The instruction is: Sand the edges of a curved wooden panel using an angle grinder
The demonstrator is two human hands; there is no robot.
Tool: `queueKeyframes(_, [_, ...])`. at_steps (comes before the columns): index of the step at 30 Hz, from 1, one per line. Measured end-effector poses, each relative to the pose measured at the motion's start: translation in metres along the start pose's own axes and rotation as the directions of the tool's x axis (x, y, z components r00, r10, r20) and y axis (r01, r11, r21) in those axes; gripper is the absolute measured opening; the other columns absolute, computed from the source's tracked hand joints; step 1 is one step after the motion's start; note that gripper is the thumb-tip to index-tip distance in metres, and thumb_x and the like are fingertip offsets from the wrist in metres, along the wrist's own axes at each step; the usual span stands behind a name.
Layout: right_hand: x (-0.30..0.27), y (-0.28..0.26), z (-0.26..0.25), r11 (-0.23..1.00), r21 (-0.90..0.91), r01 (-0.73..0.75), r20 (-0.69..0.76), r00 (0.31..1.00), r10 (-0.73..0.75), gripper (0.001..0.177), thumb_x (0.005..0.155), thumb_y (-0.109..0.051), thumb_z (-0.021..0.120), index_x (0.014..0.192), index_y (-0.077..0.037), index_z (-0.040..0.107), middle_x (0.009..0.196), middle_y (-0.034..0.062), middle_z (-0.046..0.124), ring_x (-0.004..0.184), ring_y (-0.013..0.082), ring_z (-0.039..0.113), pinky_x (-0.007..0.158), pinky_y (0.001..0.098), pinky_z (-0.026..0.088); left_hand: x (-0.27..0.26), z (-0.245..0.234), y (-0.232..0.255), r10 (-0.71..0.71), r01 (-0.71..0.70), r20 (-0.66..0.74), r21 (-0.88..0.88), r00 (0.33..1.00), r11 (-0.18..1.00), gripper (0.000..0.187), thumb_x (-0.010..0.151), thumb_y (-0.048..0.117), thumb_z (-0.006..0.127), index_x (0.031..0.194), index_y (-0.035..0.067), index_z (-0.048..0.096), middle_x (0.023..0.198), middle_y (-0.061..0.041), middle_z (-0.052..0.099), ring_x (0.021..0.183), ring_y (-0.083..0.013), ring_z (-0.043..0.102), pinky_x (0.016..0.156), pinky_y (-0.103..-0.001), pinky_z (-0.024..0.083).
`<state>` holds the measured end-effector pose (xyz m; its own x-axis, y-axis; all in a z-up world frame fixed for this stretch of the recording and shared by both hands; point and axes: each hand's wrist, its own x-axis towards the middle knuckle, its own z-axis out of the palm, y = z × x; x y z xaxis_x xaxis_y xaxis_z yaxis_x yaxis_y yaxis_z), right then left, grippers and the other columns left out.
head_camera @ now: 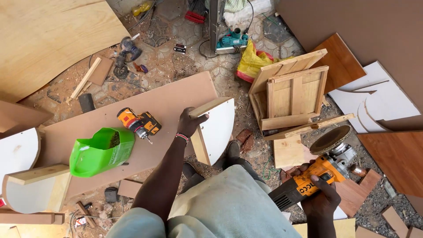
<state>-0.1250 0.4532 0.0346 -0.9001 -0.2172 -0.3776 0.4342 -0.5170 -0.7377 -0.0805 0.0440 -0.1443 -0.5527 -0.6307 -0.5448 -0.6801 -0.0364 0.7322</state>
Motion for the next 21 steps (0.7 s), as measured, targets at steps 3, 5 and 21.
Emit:
queueKeyframes(3, [0.029,-0.014,-0.035,0.994,0.002,-0.106,-0.054,0.993,0.106,0.046,0.081,-0.011,0.065,0.125,-0.004,0.056,0.097,0.0158,0.065,0.087,0.0331,0.066,0.079,0.0443,0.054,0.006,0.014,-0.017,-0.160,0.159,0.001,-0.128,0.987,0.979,0.084,0.062,0.062,0.078,0.130,0.015,0.064,0.127,-0.008,0.062,0.106,-0.0195,0.058,0.089,-0.036,0.046])
queueKeyframes(5, [0.044,-0.020,-0.051,0.988,0.003,-0.154,-0.062,0.986,0.154,0.044,0.080,-0.010,0.066,0.122,-0.003,0.057,0.097,0.0161,0.065,0.088,0.0331,0.065,0.080,0.0448,0.054,0.018,0.018,-0.019,-0.192,0.187,-0.020,-0.146,0.981,0.971,0.082,0.063,0.061,0.078,0.130,0.016,0.065,0.125,-0.004,0.063,0.104,-0.0170,0.057,0.088,-0.032,0.045])
queueKeyframes(21, [0.072,0.042,-0.040,0.843,-0.299,-0.447,-0.346,0.874,0.341,0.035,0.092,-0.018,0.065,0.120,-0.001,0.054,0.087,0.0195,0.060,0.070,0.0335,0.062,0.062,0.0480,0.056,0.181,0.074,-0.128,0.171,0.020,-0.686,0.260,0.708,0.965,0.072,0.085,0.041,0.078,0.142,0.011,0.044,0.142,-0.021,0.044,0.135,-0.0431,0.038,0.114,-0.057,0.028])
